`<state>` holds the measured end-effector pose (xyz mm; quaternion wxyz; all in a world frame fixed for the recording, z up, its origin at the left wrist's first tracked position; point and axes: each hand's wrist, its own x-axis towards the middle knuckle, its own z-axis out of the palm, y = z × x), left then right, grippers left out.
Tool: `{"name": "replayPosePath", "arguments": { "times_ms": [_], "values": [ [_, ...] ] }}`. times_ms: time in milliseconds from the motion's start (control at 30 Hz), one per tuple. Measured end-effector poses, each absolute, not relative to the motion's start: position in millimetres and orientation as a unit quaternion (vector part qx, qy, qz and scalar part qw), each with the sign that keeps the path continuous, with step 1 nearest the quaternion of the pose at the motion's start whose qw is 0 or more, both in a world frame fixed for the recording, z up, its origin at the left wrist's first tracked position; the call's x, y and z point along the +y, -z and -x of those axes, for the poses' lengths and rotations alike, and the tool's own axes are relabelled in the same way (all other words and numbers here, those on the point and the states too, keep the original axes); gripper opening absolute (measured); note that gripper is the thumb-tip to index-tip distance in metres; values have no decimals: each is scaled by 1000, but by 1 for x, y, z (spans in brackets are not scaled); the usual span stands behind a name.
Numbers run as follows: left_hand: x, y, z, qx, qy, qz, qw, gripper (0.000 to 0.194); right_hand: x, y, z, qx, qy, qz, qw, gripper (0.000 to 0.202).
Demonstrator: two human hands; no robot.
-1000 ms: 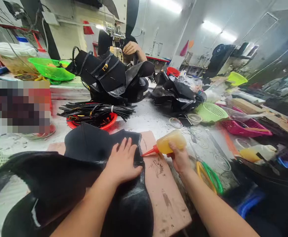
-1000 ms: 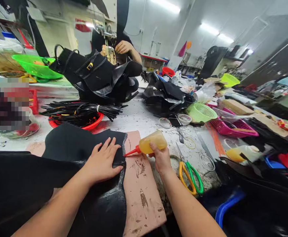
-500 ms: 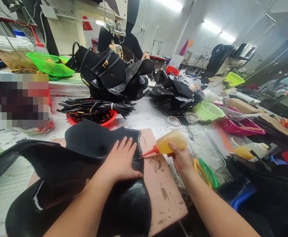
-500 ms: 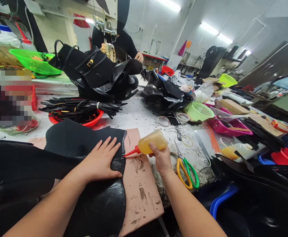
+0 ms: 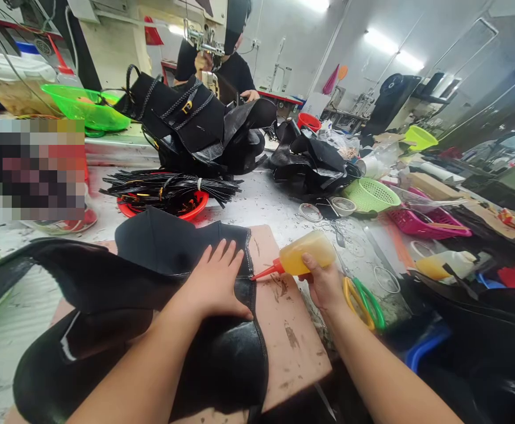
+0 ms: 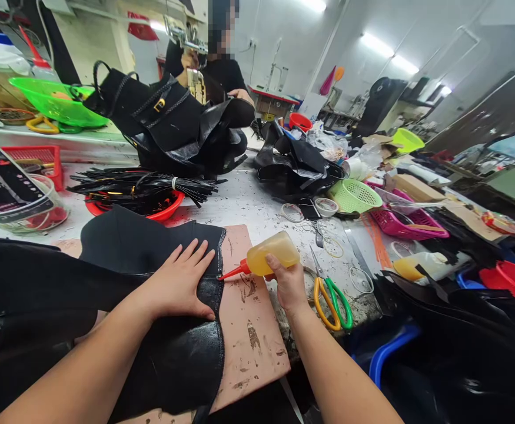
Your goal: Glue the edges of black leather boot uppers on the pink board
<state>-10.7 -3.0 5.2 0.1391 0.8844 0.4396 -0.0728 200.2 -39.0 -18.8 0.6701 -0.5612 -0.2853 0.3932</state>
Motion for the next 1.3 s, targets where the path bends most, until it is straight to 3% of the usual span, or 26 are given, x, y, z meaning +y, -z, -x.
{"name": "replayPosePath", "arguments": {
  "times_ms": [1300],
  "values": [
    [4,5,10,406,91,-898,141,136,-100,32,-199,-273,-387,569,673,43]
  ]
}}
